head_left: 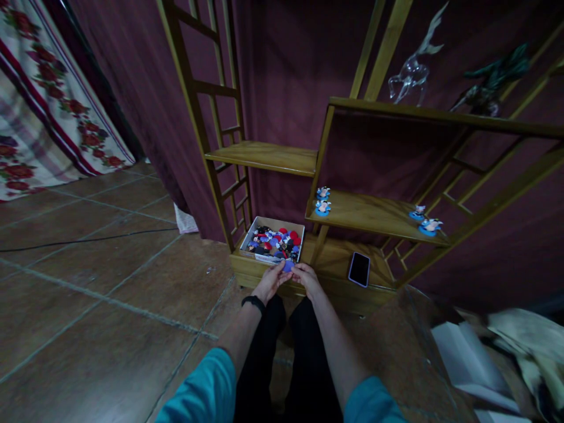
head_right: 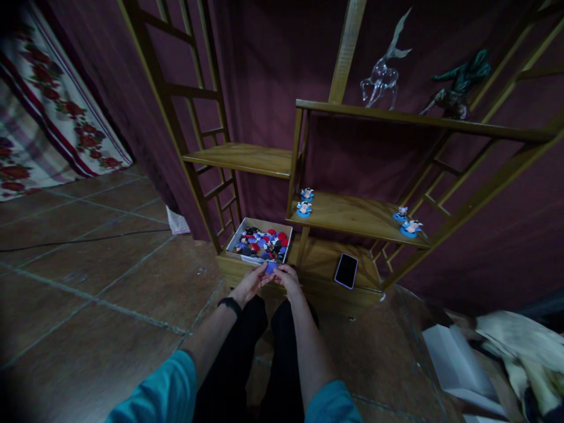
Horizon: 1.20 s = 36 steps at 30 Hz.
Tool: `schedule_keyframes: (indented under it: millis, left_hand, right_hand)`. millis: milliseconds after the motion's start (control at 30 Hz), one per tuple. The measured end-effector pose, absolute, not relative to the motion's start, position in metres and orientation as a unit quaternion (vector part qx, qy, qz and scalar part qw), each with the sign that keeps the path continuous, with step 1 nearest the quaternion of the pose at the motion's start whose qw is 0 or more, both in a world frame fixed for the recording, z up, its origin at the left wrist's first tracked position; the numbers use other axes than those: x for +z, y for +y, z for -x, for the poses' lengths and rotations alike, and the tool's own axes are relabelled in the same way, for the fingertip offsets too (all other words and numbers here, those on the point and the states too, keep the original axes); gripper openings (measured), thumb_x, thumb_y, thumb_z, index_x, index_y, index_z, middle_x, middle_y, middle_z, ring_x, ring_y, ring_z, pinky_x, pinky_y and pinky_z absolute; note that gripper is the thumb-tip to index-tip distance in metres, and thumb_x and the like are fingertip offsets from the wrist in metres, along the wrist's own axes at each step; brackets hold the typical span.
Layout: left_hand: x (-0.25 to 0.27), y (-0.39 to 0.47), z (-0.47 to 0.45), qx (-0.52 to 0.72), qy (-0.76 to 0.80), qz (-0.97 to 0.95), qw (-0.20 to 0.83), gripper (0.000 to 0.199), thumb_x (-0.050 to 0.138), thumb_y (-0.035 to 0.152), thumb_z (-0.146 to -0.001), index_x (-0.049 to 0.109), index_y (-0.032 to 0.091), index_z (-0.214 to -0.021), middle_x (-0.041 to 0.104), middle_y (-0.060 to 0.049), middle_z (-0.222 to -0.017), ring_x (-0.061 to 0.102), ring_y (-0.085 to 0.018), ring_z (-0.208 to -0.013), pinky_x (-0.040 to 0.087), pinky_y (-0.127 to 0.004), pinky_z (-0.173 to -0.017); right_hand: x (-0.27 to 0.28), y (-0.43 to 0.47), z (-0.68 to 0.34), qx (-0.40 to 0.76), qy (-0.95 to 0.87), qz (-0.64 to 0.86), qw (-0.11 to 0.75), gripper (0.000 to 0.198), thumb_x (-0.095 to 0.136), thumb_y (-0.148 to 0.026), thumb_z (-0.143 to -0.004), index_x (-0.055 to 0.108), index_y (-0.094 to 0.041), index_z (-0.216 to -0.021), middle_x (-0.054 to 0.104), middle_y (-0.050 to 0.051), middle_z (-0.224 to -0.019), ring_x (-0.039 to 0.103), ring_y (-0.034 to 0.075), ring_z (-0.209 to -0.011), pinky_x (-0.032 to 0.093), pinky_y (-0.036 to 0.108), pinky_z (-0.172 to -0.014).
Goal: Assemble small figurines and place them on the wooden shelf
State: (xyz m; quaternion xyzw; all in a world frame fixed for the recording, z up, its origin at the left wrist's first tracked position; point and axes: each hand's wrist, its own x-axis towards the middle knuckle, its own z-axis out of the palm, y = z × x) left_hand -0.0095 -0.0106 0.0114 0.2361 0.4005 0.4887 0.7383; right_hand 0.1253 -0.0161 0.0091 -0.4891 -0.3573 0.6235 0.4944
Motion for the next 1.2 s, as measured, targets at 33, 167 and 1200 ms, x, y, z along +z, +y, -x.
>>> schedule_keyframes:
  millis: [33,167,1200]
  left_hand:
    - [0.0112,-0.0105,0.0095,0.488,0.401,-0.235,0.739,0.028,0.063,0.034,-0.074,0.062,0.009,-0.086,0.068,-0.012,-0.076,0.064,-0.013,-0.065,0.054,-0.023,-0.068]
    - [0.0101,-0.0096,0.0095,0.49,0.403,-0.23,0.738,0.029,0.062,0.036,-0.075,0.062,0.008,-0.084,0.067,-0.012,-0.074,0.065,-0.013,-0.065,0.054,-0.024,-0.069]
    - [0.0086,-0.0121,0.0062,0.559,0.379,-0.246,0.696,0.023,0.072,0.005,-0.059,0.06,0.011,-0.078,0.068,-0.006,-0.078,0.065,-0.013,-0.076,0.05,-0.024,-0.078]
  right_hand:
    - [0.0089,-0.016,-0.1255,0.622,-0.358,0.489,0.495,0.032,0.073,-0.038,-0.054,0.061,-0.017,-0.074,0.063,-0.001,-0.064,0.057,0.009,-0.056,0.046,0.022,-0.059]
    - [0.0076,-0.0153,-0.126,0.62,-0.363,0.49,0.494,0.032,0.072,-0.038,-0.055,0.062,-0.017,-0.076,0.064,0.0,-0.065,0.057,0.01,-0.056,0.046,0.022,-0.058]
    - [0.0068,-0.013,-0.127,0.642,-0.308,0.483,0.51,0.03,0.067,-0.034,-0.067,0.064,-0.021,-0.093,0.068,0.003,-0.077,0.062,0.012,-0.061,0.05,0.025,-0.06]
